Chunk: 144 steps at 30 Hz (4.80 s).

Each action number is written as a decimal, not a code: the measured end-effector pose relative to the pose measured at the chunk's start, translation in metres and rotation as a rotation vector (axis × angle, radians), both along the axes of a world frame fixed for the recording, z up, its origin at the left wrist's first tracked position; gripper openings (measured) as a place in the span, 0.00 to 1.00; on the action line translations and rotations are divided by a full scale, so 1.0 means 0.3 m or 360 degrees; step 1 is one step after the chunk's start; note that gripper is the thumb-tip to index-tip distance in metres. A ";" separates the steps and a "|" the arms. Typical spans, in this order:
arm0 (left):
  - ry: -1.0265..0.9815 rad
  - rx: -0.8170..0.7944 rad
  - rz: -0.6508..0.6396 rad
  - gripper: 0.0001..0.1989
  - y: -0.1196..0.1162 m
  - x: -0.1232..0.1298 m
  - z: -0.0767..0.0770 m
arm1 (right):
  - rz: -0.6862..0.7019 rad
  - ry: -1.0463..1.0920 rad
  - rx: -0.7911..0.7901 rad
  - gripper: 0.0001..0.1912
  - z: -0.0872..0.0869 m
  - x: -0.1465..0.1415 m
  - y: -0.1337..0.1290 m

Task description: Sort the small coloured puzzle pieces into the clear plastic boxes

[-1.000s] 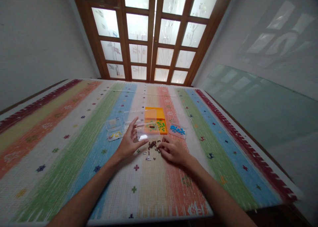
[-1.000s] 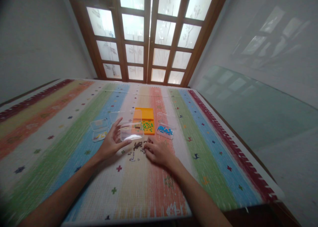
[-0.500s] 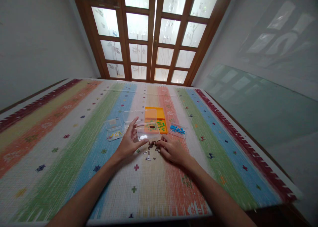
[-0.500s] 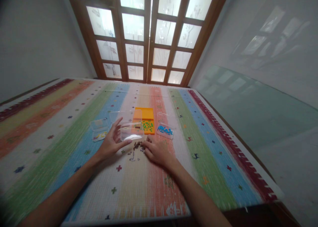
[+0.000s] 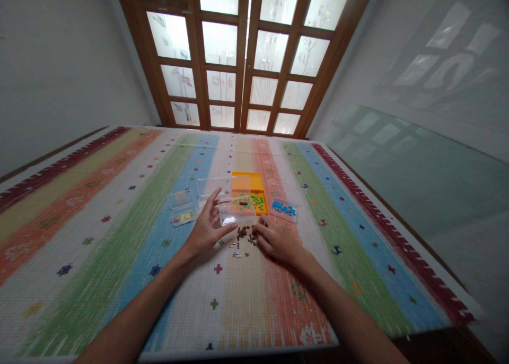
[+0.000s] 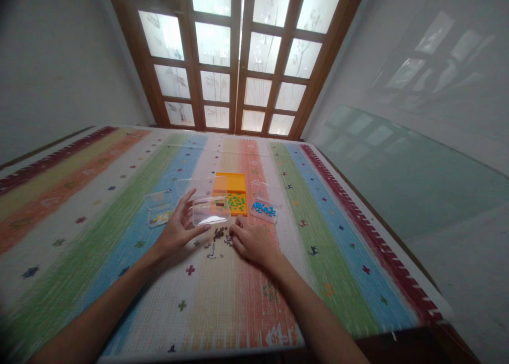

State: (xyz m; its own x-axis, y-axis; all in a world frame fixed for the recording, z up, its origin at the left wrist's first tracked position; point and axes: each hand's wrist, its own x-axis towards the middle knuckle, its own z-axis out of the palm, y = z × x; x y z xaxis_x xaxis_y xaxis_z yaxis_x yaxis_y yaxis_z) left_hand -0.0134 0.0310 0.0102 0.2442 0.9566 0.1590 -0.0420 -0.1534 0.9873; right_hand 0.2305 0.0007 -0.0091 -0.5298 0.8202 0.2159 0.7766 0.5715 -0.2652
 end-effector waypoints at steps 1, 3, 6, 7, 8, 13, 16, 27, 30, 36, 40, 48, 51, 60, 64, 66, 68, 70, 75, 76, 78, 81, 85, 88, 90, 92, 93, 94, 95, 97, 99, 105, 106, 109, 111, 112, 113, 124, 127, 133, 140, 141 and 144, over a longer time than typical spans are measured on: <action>0.0010 0.0005 0.0003 0.51 -0.001 -0.001 0.002 | 0.0001 -0.0006 0.0014 0.08 -0.001 0.003 0.001; 0.0020 0.0027 -0.0003 0.50 -0.002 -0.003 0.003 | 0.0008 0.0001 0.0031 0.08 -0.003 0.008 0.003; 0.0019 0.0043 0.0005 0.50 0.000 -0.006 -0.001 | 0.0024 0.0021 0.0055 0.09 -0.004 0.008 0.003; 0.0015 0.0035 0.0012 0.50 0.000 -0.006 -0.002 | 0.0031 0.0027 0.0068 0.09 -0.002 0.007 0.002; 0.0007 0.0024 0.0017 0.51 0.001 -0.006 -0.003 | 0.0037 0.0034 0.0078 0.09 0.000 0.005 0.001; -0.0087 -0.0002 -0.0046 0.51 0.000 -0.004 -0.004 | 0.0090 0.0115 0.0058 0.16 0.008 -0.009 -0.009; -0.0118 0.0027 -0.0058 0.51 0.001 -0.005 -0.006 | 0.0151 0.0138 0.0096 0.19 0.008 -0.013 -0.010; -0.0100 0.0038 -0.0049 0.50 0.003 -0.009 -0.009 | 0.0162 0.0167 0.0077 0.17 0.024 -0.001 -0.021; -0.0096 0.0030 -0.0052 0.51 0.002 -0.008 -0.006 | 0.0166 0.0175 0.0076 0.17 0.024 -0.006 -0.020; -0.0094 0.0004 -0.0046 0.52 0.002 -0.006 0.002 | 0.0193 0.0174 0.0145 0.18 0.006 -0.034 -0.019; -0.0076 0.0001 -0.0034 0.52 0.003 -0.004 0.003 | 0.0234 0.0160 0.0165 0.14 0.014 -0.044 -0.026; -0.0053 -0.0010 -0.0007 0.52 0.000 -0.006 0.006 | 0.0279 0.0161 0.0132 0.14 0.027 -0.043 -0.043; -0.0054 0.0005 -0.0012 0.52 0.000 -0.007 0.007 | 0.0274 0.0131 0.0121 0.14 0.029 -0.039 -0.048; -0.0076 0.0046 -0.0033 0.50 0.000 -0.009 0.003 | 0.0277 0.0058 0.0188 0.15 0.037 -0.049 -0.048; -0.0063 0.0038 -0.0026 0.51 0.001 -0.008 0.005 | 0.0277 0.0047 0.0188 0.15 0.032 -0.050 -0.048; -0.0052 0.0031 -0.0026 0.51 0.001 -0.007 0.007 | 0.0291 0.0049 0.0176 0.15 0.031 -0.048 -0.052; -0.0049 0.0032 -0.0033 0.51 0.001 -0.006 0.007 | 0.0307 0.0040 0.0174 0.15 0.031 -0.047 -0.056; -0.0049 0.0049 -0.0042 0.51 0.001 -0.007 0.005 | 0.0310 0.0022 0.0191 0.14 0.033 -0.047 -0.059; -0.0060 0.0110 -0.0059 0.50 0.004 -0.009 -0.001 | 0.0294 0.0077 0.0238 0.13 0.036 -0.055 -0.061; -0.0056 0.0110 -0.0059 0.50 0.005 -0.009 -0.003 | 0.0292 0.0084 0.0237 0.13 0.035 -0.057 -0.062; -0.0046 0.0104 -0.0056 0.50 0.006 -0.009 -0.005 | 0.0290 0.0065 0.0237 0.12 0.031 -0.061 -0.063; -0.0026 0.0103 -0.0043 0.50 0.005 -0.008 -0.008 | 0.0285 0.0027 0.0230 0.11 0.023 -0.067 -0.064; -0.0018 0.0122 -0.0043 0.50 0.004 -0.008 -0.007 | 0.0220 0.0097 0.0173 0.10 0.024 -0.081 -0.064; -0.0024 0.0117 -0.0049 0.50 0.003 -0.008 -0.003 | 0.0135 0.0154 0.0099 0.08 0.032 -0.093 -0.064; -0.0021 0.0115 -0.0044 0.50 0.003 -0.007 -0.001 | 0.0098 0.0163 0.0057 0.06 0.038 -0.096 -0.063; -0.0016 0.0117 -0.0039 0.50 0.003 -0.007 -0.001 | 0.0097 0.0149 0.0031 0.05 0.041 -0.095 -0.063; -0.0016 0.0118 -0.0035 0.50 0.004 -0.006 -0.001 | 0.0107 0.0138 0.0028 0.06 0.042 -0.093 -0.063; -0.0020 0.0119 -0.0031 0.50 0.004 -0.006 -0.001 | 0.0120 0.0127 0.0029 0.07 0.042 -0.091 -0.062; -0.0025 0.0118 -0.0029 0.50 0.005 -0.005 -0.001 | 0.0132 0.0116 0.0036 0.07 0.041 -0.089 -0.062; -0.0033 0.0112 -0.0029 0.50 0.005 -0.005 -0.001 | 0.0138 0.0089 0.0063 0.09 0.038 -0.085 -0.061; -0.0032 0.0102 -0.0038 0.50 0.004 -0.005 0.000 | 0.0130 0.0064 0.0102 0.12 0.034 -0.083 -0.060; -0.0054 0.0126 -0.0037 0.49 0.003 -0.007 0.002 | 0.0148 0.0115 0.0219 0.11 0.026 -0.085 -0.064; -0.0059 0.0120 -0.0034 0.49 0.003 -0.006 0.001 | 0.0194 0.0107 0.0220 0.10 0.024 -0.085 -0.065; -0.0074 0.0078 -0.0031 0.50 0.004 -0.005 -0.003 | 0.0307 0.0039 0.0209 0.10 0.018 -0.080 -0.069; -0.0071 0.0053 -0.0025 0.51 0.005 -0.005 -0.005 | 0.0335 0.0007 0.0208 0.09 0.014 -0.077 -0.070; -0.0068 0.0044 -0.0022 0.51 0.005 -0.005 -0.005 | 0.0343 -0.0001 0.0210 0.09 0.013 -0.076 -0.070; -0.0065 0.0040 -0.0021 0.51 0.006 -0.005 -0.005 | 0.0348 -0.0008 0.0212 0.10 0.013 -0.076 -0.070; -0.0059 0.0044 -0.0005 0.50 0.003 -0.009 -0.002 | 0.0349 -0.0037 0.0216 0.10 0.026 -0.078 -0.073; -0.0054 0.0013 -0.0004 0.51 0.003 -0.008 -0.001 | 0.0330 0.0020 0.0243 0.12 0.030 -0.088 -0.074; -0.0061 0.0028 -0.0011 0.51 0.001 -0.007 0.006 | 0.0346 -0.0054 0.0229 0.18 0.042 -0.126 -0.084; -0.0062 0.0033 -0.0017 0.50 0.001 -0.010 0.008 | 0.0403 -0.0073 0.0220 0.20 0.039 -0.136 -0.096; -0.0060 0.0026 -0.0020 0.51 0.001 -0.010 0.008 | 0.0416 -0.0064 0.0228 0.19 0.038 -0.135 -0.097; -0.0055 0.0015 -0.0010 0.51 0.002 -0.010 0.010 | 0.0401 -0.0034 0.0245 0.20 0.038 -0.133 -0.095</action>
